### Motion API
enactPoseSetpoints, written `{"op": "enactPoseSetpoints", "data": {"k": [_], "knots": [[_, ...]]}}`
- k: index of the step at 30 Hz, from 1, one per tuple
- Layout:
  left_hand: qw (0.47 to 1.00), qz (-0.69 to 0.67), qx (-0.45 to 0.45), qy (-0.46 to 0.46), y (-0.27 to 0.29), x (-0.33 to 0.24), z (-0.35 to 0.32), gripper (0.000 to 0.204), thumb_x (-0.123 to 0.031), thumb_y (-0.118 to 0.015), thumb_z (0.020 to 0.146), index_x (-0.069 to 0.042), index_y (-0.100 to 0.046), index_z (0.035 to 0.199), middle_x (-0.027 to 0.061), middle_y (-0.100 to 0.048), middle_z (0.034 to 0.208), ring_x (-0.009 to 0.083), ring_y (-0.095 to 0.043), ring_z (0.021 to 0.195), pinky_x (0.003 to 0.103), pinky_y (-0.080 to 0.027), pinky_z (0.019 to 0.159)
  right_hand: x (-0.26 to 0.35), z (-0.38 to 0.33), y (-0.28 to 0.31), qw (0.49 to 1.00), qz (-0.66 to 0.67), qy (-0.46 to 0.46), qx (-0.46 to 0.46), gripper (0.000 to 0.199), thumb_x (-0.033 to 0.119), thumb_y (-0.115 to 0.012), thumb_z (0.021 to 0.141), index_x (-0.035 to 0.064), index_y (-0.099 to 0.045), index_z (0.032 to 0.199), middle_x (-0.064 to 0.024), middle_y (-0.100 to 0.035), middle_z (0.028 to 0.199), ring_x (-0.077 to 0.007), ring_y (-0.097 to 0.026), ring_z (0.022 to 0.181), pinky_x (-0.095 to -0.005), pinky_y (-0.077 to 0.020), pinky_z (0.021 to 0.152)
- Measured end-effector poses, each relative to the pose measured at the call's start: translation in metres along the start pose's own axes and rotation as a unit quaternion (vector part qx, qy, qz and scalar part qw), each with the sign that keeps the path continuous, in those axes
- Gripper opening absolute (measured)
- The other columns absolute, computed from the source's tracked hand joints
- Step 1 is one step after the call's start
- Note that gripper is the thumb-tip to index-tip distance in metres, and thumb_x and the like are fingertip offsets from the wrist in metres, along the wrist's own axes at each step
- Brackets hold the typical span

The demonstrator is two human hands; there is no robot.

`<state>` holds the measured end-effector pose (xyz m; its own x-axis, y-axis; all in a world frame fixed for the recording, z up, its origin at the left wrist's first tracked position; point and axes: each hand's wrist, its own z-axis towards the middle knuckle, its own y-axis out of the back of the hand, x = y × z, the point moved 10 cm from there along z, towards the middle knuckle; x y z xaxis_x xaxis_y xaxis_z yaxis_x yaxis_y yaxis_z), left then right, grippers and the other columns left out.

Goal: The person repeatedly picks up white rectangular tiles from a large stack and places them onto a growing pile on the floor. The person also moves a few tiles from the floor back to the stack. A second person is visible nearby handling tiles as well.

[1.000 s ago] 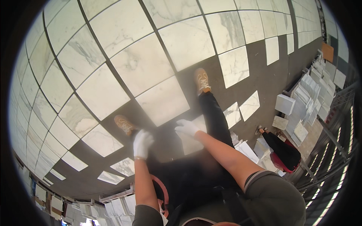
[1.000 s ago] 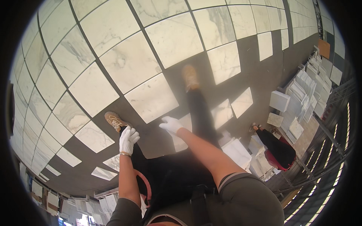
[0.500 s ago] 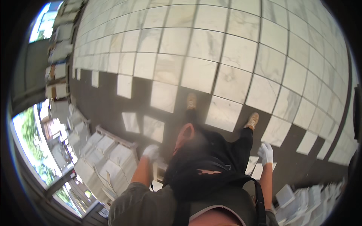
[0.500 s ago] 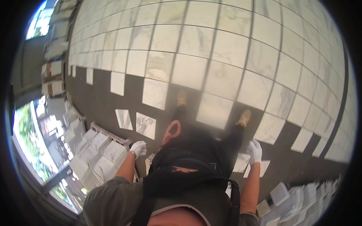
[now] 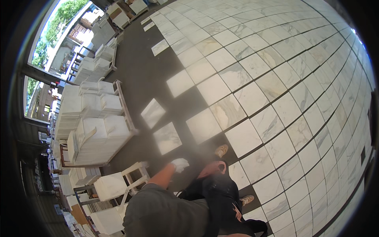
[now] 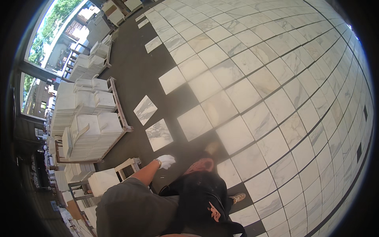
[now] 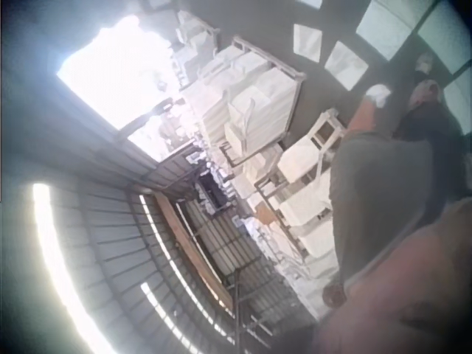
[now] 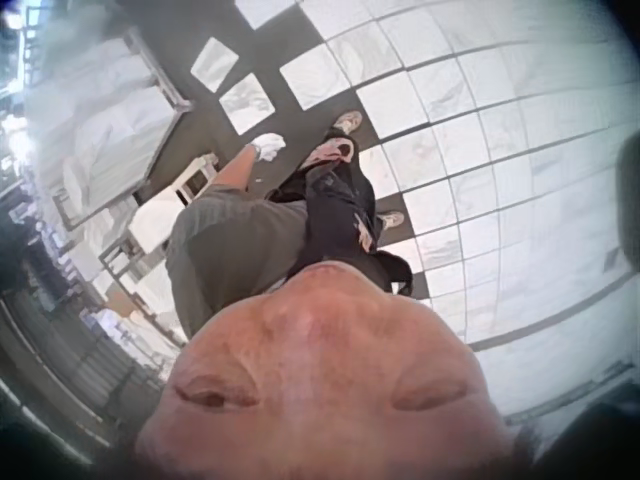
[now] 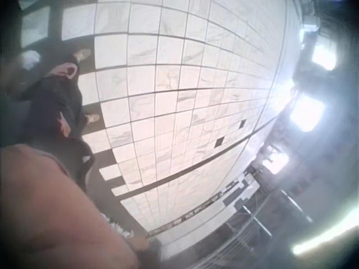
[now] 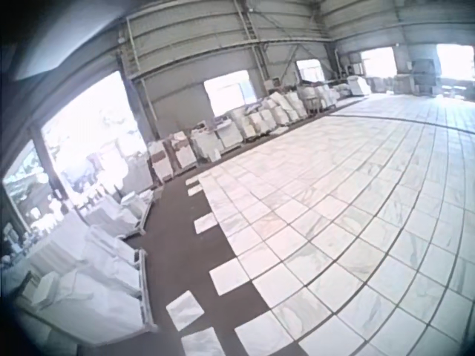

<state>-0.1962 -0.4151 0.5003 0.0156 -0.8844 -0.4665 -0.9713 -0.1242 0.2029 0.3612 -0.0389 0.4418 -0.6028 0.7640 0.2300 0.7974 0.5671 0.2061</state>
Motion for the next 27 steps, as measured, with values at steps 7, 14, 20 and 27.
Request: {"op": "enactPoseSetpoints", "data": {"k": [7, 14, 20, 27], "knots": [[0.915, -0.374, -0.151, 0.026, 0.062, -0.015, -0.023, 0.007, -0.019, -0.061, 0.096, -0.017, -0.057, 0.091, -0.0067, -0.045, 0.075, 0.0064, -0.043, 0.059, 0.025, -0.037, 0.049, 0.081, -0.024, -0.024, 0.988, -0.055, 0.137, 0.054, 0.036, 0.023, -0.064, 0.098, 0.0042, -0.062, 0.129, -0.0057, -0.067, 0.097, -0.0189, -0.062, 0.074, -0.0324, -0.051, 0.062], [0.97, -0.194, -0.032, 0.142, -0.051, -0.003, -0.083, 0.014, -0.024, -0.064, 0.094, -0.013, -0.056, 0.091, -0.0046, -0.048, 0.074, 0.0099, -0.051, 0.061, 0.03, -0.043, 0.051, 0.021, -0.057, 0.06, 0.981, 0.008, 0.19, 0.045, 0.032, 0.022, -0.063, 0.098, 0.0036, -0.065, 0.124, -0.0077, -0.069, 0.1, -0.022, -0.065, 0.077, -0.0346, -0.0529, 0.065], [0.989, 0.0, 0.02, 0.15, -0.054, -0.036, -0.071, 0.018, -0.024, -0.062, 0.096, -0.009, -0.069, 0.102, 0.0059, -0.059, 0.079, 0.0206, -0.061, 0.072, 0.038, -0.052, 0.063, -0.153, -0.071, 0.123, 0.993, 0.068, 0.089, -0.033, 0.03, 0.022, -0.062, 0.098, 0.0031, -0.068, 0.12, -0.0093, -0.071, 0.103, -0.0247, -0.068, 0.079, -0.0365, -0.0546, 0.067], [1.0, 0.022, -0.011, -0.003, 0.068, -0.135, 0.058, 0.017, -0.021, -0.057, 0.102, -0.018, -0.053, 0.086, -0.0056, -0.043, 0.065, 0.0116, -0.047, 0.051, 0.029, -0.036, 0.044, -0.364, -0.13, -0.008, 0.96, -0.238, 0.144, -0.01, 0.028, 0.022, -0.061, 0.098, 0.0025, -0.071, 0.115, -0.0113, -0.074, 0.106, -0.0278, -0.071, 0.083, -0.0388, -0.0565, 0.07]]}}
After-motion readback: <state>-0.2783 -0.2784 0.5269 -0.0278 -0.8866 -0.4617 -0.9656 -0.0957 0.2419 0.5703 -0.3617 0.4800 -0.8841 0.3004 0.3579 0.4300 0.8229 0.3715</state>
